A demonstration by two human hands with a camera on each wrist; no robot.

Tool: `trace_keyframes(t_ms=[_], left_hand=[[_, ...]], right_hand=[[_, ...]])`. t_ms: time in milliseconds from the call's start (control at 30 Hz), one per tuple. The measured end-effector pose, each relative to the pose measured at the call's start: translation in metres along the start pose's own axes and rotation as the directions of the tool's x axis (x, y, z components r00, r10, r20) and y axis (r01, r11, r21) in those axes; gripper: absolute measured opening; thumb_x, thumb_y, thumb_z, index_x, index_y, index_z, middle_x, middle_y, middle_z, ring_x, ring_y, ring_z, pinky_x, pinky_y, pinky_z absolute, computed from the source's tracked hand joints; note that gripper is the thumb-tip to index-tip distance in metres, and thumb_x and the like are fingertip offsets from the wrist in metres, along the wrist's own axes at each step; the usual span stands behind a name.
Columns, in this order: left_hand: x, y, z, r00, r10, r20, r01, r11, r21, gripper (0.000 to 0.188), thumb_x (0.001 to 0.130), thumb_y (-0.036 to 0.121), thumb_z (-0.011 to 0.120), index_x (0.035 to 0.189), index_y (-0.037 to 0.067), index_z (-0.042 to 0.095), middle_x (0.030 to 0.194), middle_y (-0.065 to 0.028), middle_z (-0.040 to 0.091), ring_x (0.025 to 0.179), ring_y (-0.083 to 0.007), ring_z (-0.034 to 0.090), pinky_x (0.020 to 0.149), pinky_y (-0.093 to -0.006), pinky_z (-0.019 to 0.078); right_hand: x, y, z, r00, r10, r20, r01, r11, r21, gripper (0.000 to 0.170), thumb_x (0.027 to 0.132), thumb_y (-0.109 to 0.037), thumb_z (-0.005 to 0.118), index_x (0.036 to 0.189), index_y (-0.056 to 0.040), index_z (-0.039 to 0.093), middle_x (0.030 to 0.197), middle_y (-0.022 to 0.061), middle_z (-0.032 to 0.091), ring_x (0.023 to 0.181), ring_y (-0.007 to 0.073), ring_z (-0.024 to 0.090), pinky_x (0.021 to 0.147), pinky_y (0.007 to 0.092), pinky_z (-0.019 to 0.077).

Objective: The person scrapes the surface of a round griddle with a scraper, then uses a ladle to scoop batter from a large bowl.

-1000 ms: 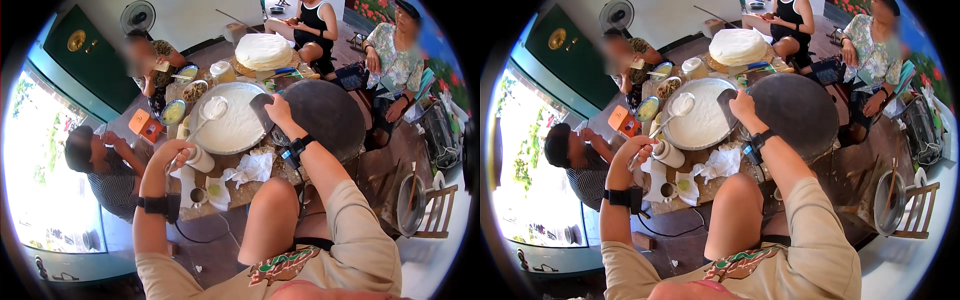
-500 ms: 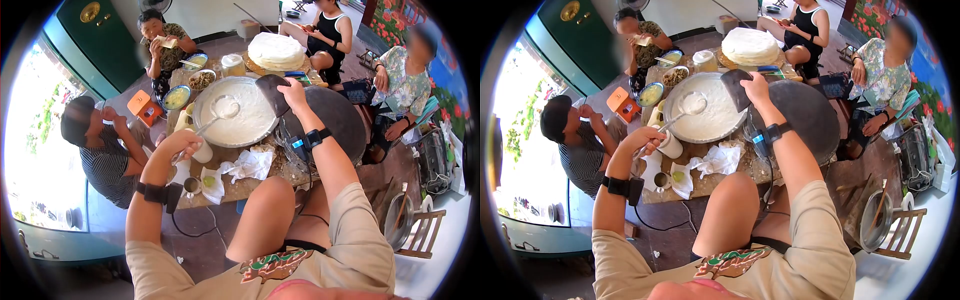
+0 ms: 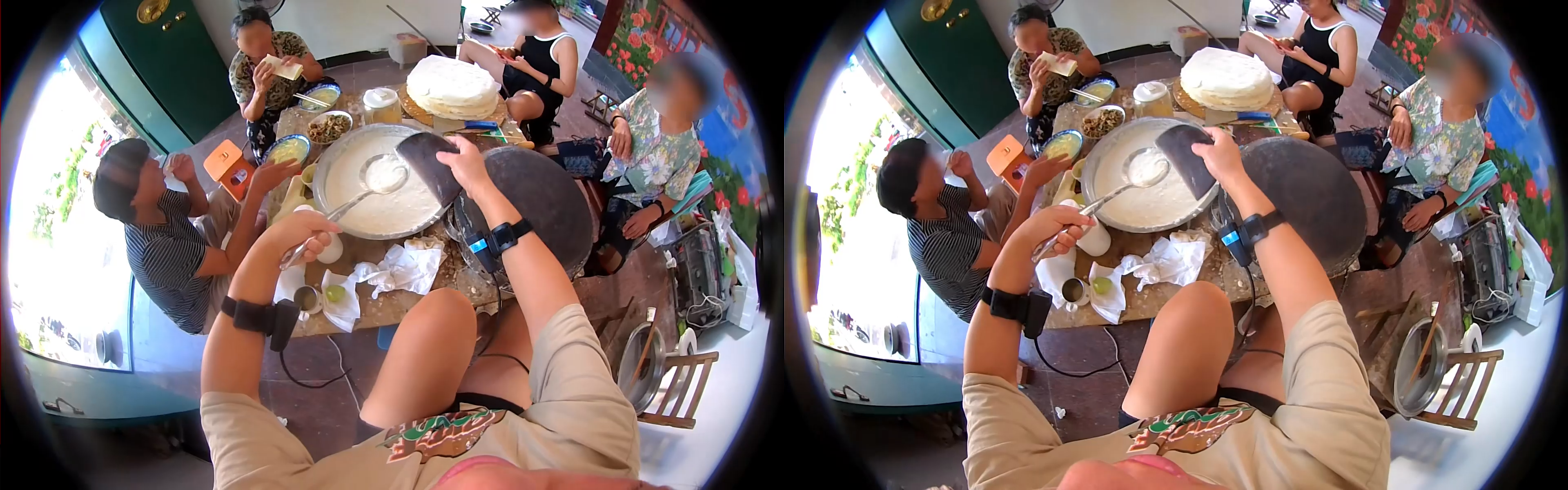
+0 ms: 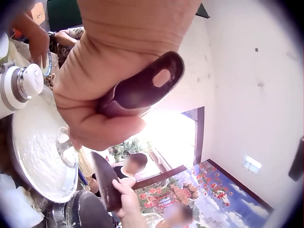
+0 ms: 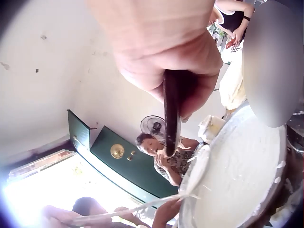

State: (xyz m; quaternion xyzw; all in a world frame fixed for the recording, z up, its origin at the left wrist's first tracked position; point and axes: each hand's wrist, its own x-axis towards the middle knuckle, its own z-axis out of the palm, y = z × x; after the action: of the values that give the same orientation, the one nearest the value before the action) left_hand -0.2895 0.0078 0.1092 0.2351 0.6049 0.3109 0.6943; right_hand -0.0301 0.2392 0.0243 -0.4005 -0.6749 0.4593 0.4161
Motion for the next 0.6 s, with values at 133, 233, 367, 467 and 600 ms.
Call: trace_keyframes(t_ms=[133, 233, 367, 467, 600], left_hand=[[-0.004, 0.003, -0.002, 0.997, -0.039, 0.067, 0.047, 0.991, -0.123, 0.013, 0.091, 0.013, 0.049, 0.096, 0.001, 0.053, 0.058, 0.005, 0.045, 0.039, -0.0002, 0.037, 0.032, -0.0145, 0.0282], [-0.006, 0.005, -0.003, 0.993, -0.054, 0.106, 0.073, 0.98, -0.184, 0.014, 0.092, 0.012, 0.047, 0.098, 0.0, 0.051, 0.059, 0.0044, 0.045, 0.04, -0.0004, 0.037, 0.032, -0.0145, 0.0286], [-0.008, 0.006, -0.002, 0.99, -0.055, 0.134, 0.083, 0.972, -0.218, 0.014, 0.092, 0.012, 0.046, 0.099, -0.001, 0.05, 0.059, 0.0031, 0.044, 0.04, -0.0007, 0.037, 0.032, -0.0145, 0.0289], [-0.005, 0.005, -0.003, 0.984, -0.045, 0.172, 0.087, 0.967, -0.241, 0.014, 0.089, 0.011, 0.053, 0.097, -0.001, 0.051, 0.057, 0.0031, 0.046, 0.041, -0.0017, 0.039, 0.031, -0.016, 0.0283], [-0.009, 0.005, 0.006, 0.991, -0.049, 0.122, 0.076, 0.971, -0.227, 0.014, 0.092, 0.011, 0.045, 0.099, -0.001, 0.049, 0.06, 0.0023, 0.043, 0.04, -0.0017, 0.036, 0.032, -0.0149, 0.0286]], right_hand=[[-0.014, 0.029, -0.002, 0.983, -0.184, -0.017, 0.175, 0.956, -0.238, 0.044, 0.073, -0.019, 0.067, 0.112, -0.0006, 0.056, 0.102, 0.0202, 0.064, 0.096, 0.0319, 0.061, 0.084, 0.0357, 0.0463], [-0.033, 0.016, -0.005, 0.976, -0.218, -0.008, 0.202, 0.916, -0.348, 0.044, 0.075, -0.02, 0.066, 0.115, -0.0058, 0.054, 0.104, 0.0186, 0.063, 0.096, 0.0347, 0.061, 0.083, 0.0387, 0.0468], [-0.048, 0.0, -0.009, 0.965, -0.26, 0.017, 0.239, 0.854, -0.463, 0.043, 0.077, -0.02, 0.065, 0.118, -0.0106, 0.052, 0.105, 0.0169, 0.063, 0.093, 0.0371, 0.06, 0.08, 0.0428, 0.0472], [-0.057, -0.009, -0.015, 0.95, -0.307, 0.055, 0.287, 0.793, -0.537, 0.041, 0.078, -0.019, 0.064, 0.117, -0.011, 0.052, 0.1, 0.0177, 0.064, 0.09, 0.0376, 0.061, 0.078, 0.0446, 0.0473], [-0.068, -0.022, -0.03, 0.959, -0.279, 0.045, 0.248, 0.752, -0.611, 0.041, 0.079, -0.019, 0.063, 0.117, -0.0112, 0.052, 0.096, 0.0184, 0.065, 0.089, 0.0375, 0.061, 0.077, 0.0451, 0.0476]])
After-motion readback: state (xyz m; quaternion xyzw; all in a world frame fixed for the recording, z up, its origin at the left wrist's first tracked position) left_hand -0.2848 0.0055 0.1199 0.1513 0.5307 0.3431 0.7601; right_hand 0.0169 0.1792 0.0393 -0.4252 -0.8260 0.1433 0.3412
